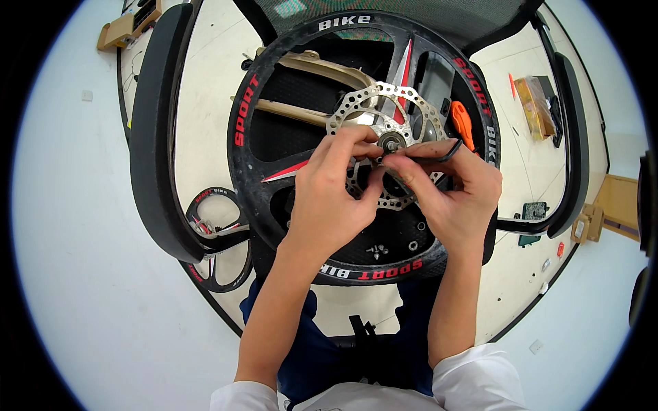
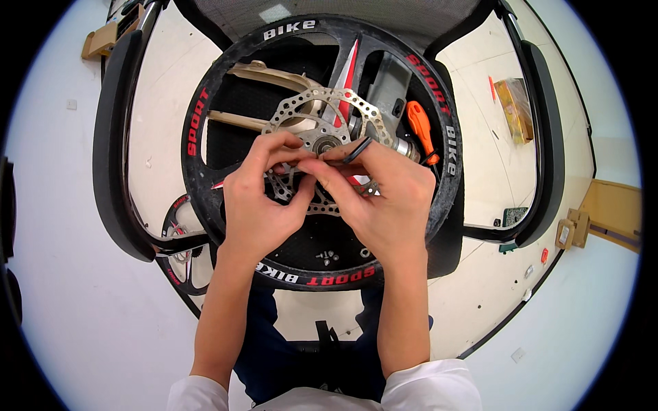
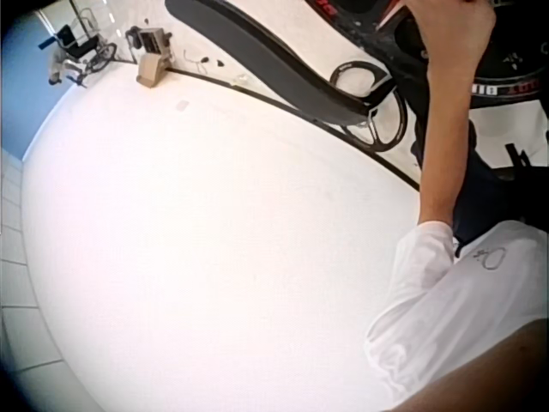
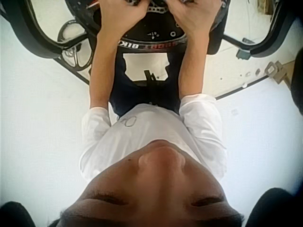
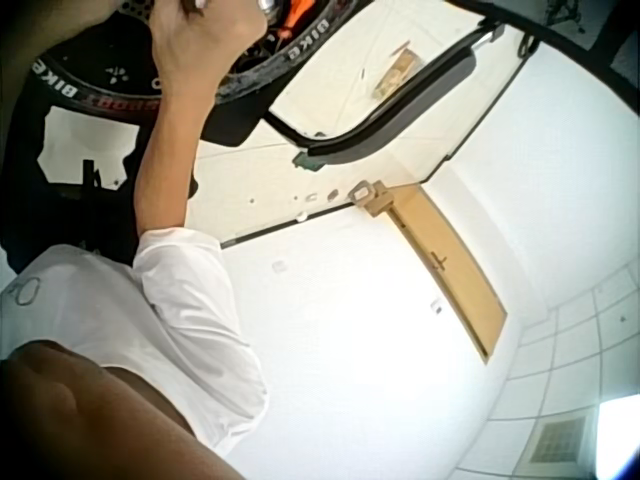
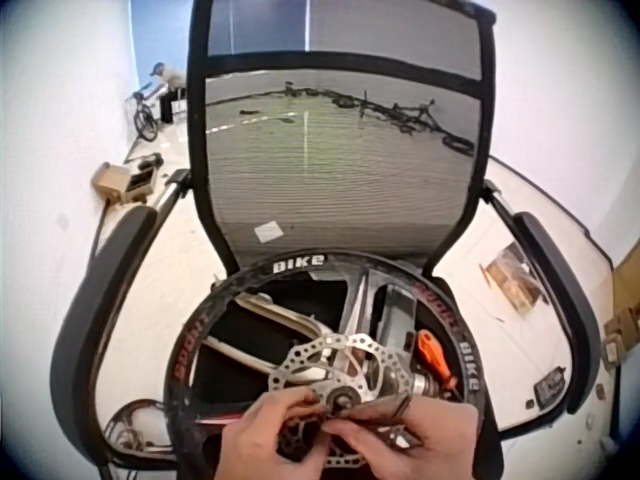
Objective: The person installs a brake disc onto a bicycle wheel hub, aligns the disc, and secures it with bolts using a hex key. The person then rotates the wheel to inspect the assembly.
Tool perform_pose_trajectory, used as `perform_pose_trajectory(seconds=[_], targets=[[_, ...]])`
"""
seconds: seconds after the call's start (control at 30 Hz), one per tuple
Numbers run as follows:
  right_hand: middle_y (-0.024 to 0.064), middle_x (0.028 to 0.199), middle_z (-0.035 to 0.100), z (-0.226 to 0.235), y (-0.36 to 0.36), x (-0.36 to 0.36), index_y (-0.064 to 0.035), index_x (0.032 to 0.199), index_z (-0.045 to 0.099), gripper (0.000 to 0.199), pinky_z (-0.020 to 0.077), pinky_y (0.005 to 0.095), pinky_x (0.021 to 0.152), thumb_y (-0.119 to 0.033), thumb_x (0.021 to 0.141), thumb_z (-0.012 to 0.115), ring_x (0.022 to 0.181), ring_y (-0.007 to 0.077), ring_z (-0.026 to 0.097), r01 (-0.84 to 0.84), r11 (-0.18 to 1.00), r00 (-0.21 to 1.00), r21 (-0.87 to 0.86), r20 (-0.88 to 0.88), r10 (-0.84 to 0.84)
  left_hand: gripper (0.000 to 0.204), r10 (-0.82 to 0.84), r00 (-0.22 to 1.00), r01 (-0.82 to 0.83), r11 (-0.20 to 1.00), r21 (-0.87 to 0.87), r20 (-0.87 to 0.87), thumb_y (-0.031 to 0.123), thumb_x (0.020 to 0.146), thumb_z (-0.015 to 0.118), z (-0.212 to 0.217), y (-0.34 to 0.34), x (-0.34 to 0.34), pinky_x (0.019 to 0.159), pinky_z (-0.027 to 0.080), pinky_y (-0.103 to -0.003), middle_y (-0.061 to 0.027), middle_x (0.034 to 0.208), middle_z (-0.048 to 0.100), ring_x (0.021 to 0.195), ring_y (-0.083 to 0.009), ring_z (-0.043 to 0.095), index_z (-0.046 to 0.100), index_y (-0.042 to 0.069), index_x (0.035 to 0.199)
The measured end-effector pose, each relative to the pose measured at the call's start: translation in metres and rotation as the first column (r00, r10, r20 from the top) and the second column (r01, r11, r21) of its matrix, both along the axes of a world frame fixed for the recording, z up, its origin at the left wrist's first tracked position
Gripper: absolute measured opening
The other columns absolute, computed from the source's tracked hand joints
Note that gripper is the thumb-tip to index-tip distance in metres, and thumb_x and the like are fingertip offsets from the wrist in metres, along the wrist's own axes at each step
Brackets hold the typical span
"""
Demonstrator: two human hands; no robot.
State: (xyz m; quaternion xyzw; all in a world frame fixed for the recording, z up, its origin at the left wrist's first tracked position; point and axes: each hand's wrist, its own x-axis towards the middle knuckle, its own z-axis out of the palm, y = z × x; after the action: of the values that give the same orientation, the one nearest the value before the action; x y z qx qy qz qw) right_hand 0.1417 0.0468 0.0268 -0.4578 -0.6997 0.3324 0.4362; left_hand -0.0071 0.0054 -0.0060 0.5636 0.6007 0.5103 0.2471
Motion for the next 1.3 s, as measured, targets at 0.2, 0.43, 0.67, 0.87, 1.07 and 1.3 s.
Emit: perform_pose_trajectory(seconds=[0.2, 0.43, 0.67, 0.87, 1.07, 1.3], targets=[[0.0074, 0.078, 0.075, -0.001, 0.003, 0.0, 0.0004, 0.087, 0.074, 0.02, 0.0569, 0.0248, 0.061, -0.01, 0.077, 0.088, 0.068, 0.0151, 0.074, -0.063, 0.996, 0.997, 0.069, 0.052, 0.059, 0.036, 0.018, 0.999, -0.018, 1.0, -0.007, -0.026, -0.004, 0.077, 0.077, -0.003, -0.001, -0.002, 0.073, 0.053, -0.025, -0.0075, 0.091, 0.075, 0.077, -0.0138, 0.069, 0.063, 0.003, 0.109], [0.0097, 0.087, 0.077, 0.003, -0.003, -0.003, 0.0023, 0.098, 0.076, 0.015, 0.0573, 0.0247, 0.069, -0.002, 0.085, 0.08, 0.074, 0.0145, 0.073, -0.06, 0.998, 0.995, -0.013, 0.077, 0.061, 0.036, 0.052, 0.999, -0.052, 0.999, 0.016, -0.002, -0.003, 0.078, 0.079, -0.002, 0.0, 0.0, 0.072, 0.054, -0.026, -0.007, 0.089, 0.076, 0.075, -0.0148, 0.069, 0.062, 0.004, 0.109], [0.0112, 0.089, 0.077, 0.01, -0.003, 0.003, 0.0055, 0.099, 0.075, 0.014, 0.0586, 0.0246, 0.07, -0.002, 0.086, 0.078, 0.078, 0.0168, 0.075, -0.087, 0.991, 0.994, -0.099, 0.06, 0.093, 0.038, 0.009, 1.0, -0.008, 1.0, -0.017, 0.017, -0.005, 0.079, 0.077, -0.001, -0.001, 0.003, 0.073, 0.057, -0.031, -0.0091, 0.094, 0.074, 0.084, -0.0228, 0.073, 0.061, 0.005, 0.112], [0.0108, 0.087, 0.077, 0.001, -0.001, 0.006, 0.0022, 0.096, 0.076, 0.012, 0.0591, 0.0258, 0.065, -0.004, 0.086, 0.077, 0.072, 0.0187, 0.077, -0.079, 0.994, 0.996, -0.079, 0.028, 0.082, 0.037, -0.005, 1.0, 0.006, 1.0, -0.025, 0.022, -0.007, 0.079, 0.075, -0.001, 0.0, 0.003, 0.074, 0.058, -0.033, -0.0095, 0.096, 0.074, 0.089, -0.0249, 0.074, 0.061, 0.005, 0.111], [0.0098, 0.084, 0.076, 0.0, -0.002, 0.004, 0.0006, 0.094, 0.076, 0.012, 0.0576, 0.0254, 0.062, -0.007, 0.085, 0.079, 0.07, 0.0175, 0.075, -0.029, 0.988, 1.0, -0.152, 0.0, 0.029, 0.036, -0.015, 0.999, 0.017, 0.999, -0.044, 0.034, -0.008, 0.079, 0.075, 0.002, 0.001, 0.001, 0.073, 0.057, -0.031, -0.0094, 0.092, 0.076, 0.087, -0.0253, 0.075, 0.06, 0.004, 0.11], [0.0108, 0.088, 0.078, 0.004, -0.003, 0.006, 0.007, 0.1, 0.074, 0.013, 0.0595, 0.0245, 0.074, 0.003, 0.088, 0.075, 0.081, 0.0154, 0.076, -0.072, 0.994, 0.982, -0.084, 0.171, 0.085, 0.036, -0.043, 0.998, 0.045, 0.997, -0.059, 0.036, -0.008, 0.078, 0.074, 0.003, 0.0, -0.002, 0.076, 0.058, -0.033, -0.0113, 0.097, 0.074, 0.088, -0.0261, 0.075, 0.061, 0.005, 0.109]])
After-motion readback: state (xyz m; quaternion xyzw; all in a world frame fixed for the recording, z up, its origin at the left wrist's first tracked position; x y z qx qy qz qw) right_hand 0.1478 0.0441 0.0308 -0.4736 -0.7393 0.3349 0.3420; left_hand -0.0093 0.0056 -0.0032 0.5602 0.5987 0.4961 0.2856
